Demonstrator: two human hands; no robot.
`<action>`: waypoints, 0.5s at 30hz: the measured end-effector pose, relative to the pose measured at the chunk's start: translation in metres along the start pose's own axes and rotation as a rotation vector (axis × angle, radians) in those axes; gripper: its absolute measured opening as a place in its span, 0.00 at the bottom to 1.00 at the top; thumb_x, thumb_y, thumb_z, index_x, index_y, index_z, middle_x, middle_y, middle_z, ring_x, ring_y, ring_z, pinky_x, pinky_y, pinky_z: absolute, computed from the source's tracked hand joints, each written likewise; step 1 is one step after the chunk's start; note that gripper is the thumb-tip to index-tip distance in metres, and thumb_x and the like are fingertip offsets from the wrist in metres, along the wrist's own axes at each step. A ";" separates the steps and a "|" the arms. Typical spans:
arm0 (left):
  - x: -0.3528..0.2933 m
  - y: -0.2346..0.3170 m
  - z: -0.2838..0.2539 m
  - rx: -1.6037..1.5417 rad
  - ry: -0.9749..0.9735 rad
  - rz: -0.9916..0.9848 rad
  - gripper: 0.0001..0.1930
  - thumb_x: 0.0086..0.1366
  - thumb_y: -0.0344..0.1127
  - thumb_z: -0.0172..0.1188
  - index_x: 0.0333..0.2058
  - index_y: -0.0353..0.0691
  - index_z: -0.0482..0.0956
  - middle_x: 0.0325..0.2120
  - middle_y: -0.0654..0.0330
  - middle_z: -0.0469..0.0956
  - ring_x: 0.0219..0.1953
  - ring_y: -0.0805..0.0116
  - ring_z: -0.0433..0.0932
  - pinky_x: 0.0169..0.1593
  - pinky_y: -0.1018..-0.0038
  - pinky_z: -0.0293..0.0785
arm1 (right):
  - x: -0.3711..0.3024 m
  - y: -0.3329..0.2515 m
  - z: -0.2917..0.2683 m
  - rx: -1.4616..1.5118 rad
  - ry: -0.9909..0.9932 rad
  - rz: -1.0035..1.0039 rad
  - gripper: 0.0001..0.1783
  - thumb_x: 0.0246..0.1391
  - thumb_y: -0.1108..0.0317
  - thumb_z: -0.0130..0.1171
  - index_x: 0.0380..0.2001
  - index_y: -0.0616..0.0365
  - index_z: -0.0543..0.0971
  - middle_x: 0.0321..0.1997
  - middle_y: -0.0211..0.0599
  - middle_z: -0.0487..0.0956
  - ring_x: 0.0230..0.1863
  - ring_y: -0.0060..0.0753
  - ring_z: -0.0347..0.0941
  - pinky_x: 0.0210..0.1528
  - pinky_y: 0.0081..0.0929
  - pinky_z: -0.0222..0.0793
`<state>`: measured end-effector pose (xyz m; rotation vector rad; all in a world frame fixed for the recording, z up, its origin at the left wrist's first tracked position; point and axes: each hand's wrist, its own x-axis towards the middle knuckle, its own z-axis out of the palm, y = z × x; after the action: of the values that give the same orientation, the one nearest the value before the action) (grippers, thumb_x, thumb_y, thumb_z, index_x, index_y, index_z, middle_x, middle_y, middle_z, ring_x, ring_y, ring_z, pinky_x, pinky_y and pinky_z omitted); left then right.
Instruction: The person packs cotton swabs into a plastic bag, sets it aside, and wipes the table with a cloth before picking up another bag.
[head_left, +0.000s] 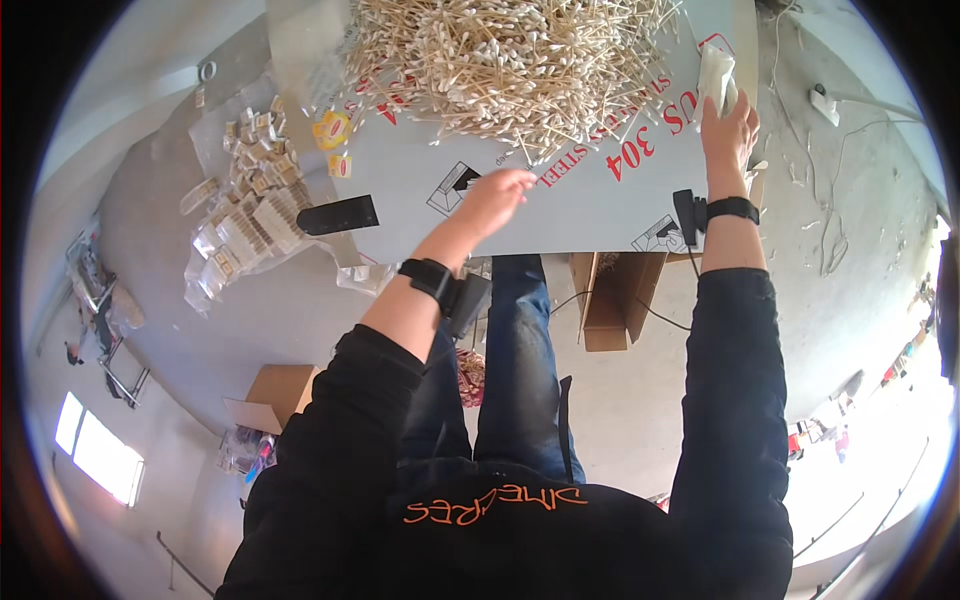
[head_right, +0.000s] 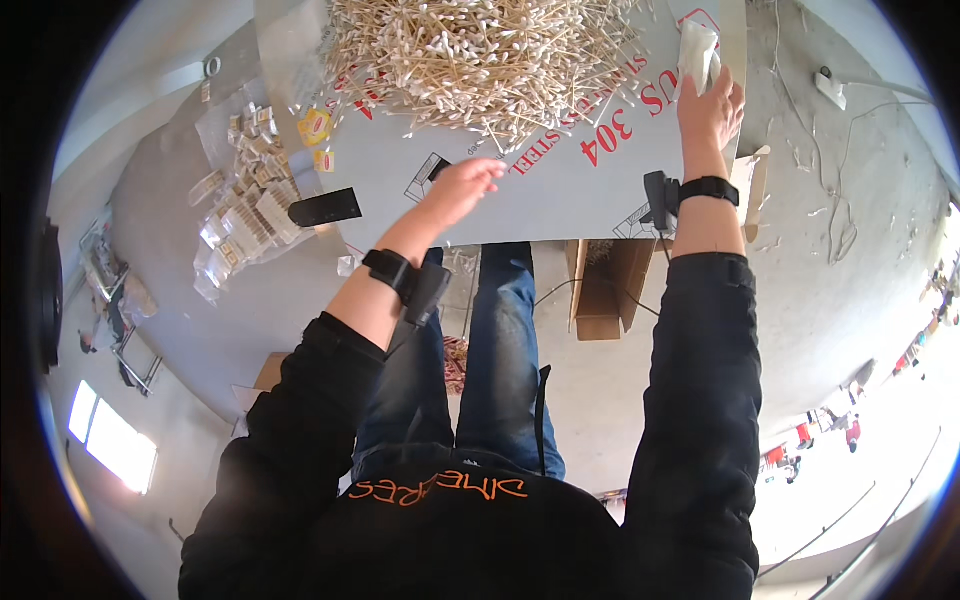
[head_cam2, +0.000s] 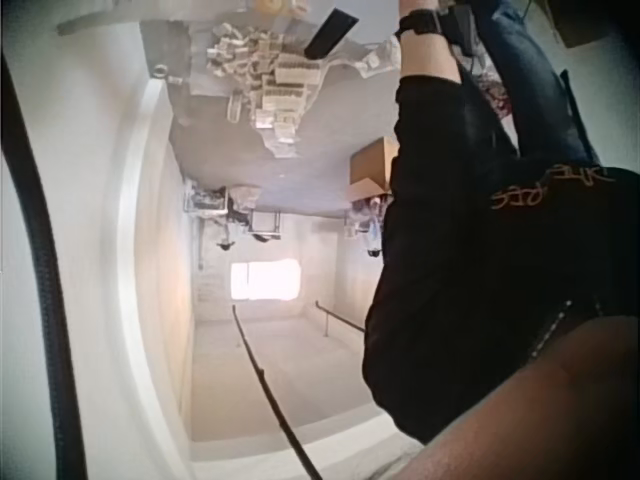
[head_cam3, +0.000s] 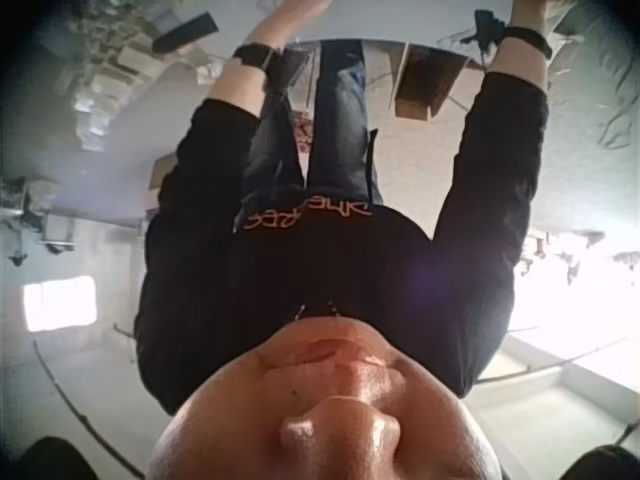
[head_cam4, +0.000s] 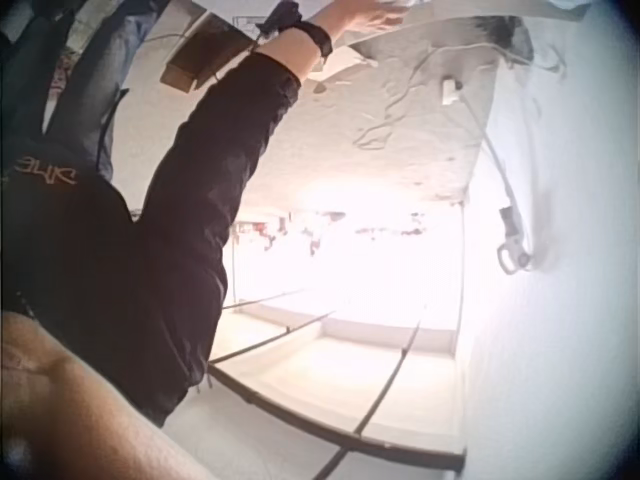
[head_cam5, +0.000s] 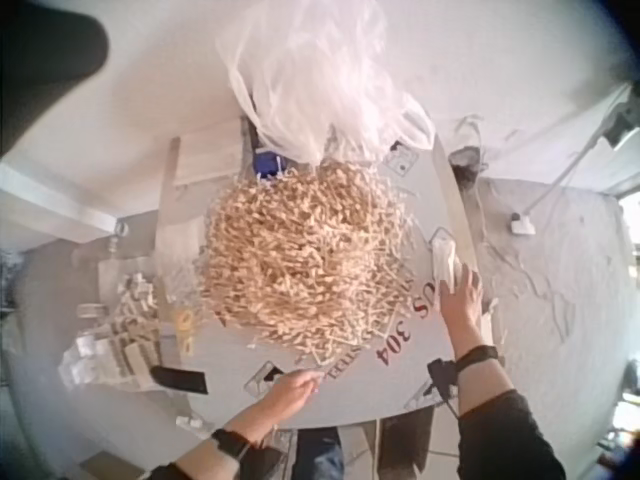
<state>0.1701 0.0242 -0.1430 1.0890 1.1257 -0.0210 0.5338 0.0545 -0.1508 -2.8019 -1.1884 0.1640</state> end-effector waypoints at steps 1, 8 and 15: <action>0.003 -0.002 0.010 0.034 -0.038 0.028 0.16 0.66 0.33 0.43 0.52 0.40 0.69 0.39 0.61 0.75 0.37 0.74 0.74 0.41 0.79 0.70 | 0.005 -0.004 0.001 -0.009 -0.042 0.001 0.37 0.47 0.48 0.54 0.59 0.50 0.59 0.59 0.42 0.61 0.62 0.42 0.55 0.61 0.35 0.53; 0.035 0.020 0.019 0.031 -0.041 0.039 0.18 0.67 0.35 0.43 0.54 0.38 0.66 0.39 0.60 0.75 0.36 0.74 0.74 0.40 0.79 0.69 | 0.034 0.014 0.010 -0.016 -0.164 0.022 0.32 0.49 0.52 0.50 0.57 0.53 0.62 0.57 0.46 0.65 0.57 0.46 0.62 0.58 0.36 0.59; 0.044 0.031 -0.017 0.094 0.030 -0.013 0.19 0.68 0.38 0.42 0.55 0.39 0.65 0.43 0.62 0.75 0.39 0.74 0.75 0.41 0.78 0.70 | -0.047 0.003 -0.026 0.400 0.050 0.088 0.25 0.48 0.62 0.50 0.50 0.61 0.67 0.48 0.50 0.70 0.51 0.50 0.66 0.54 0.40 0.60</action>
<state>0.1957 0.0738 -0.1540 1.1686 1.1683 -0.0684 0.5069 0.0176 -0.1224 -2.4907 -0.9032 0.2992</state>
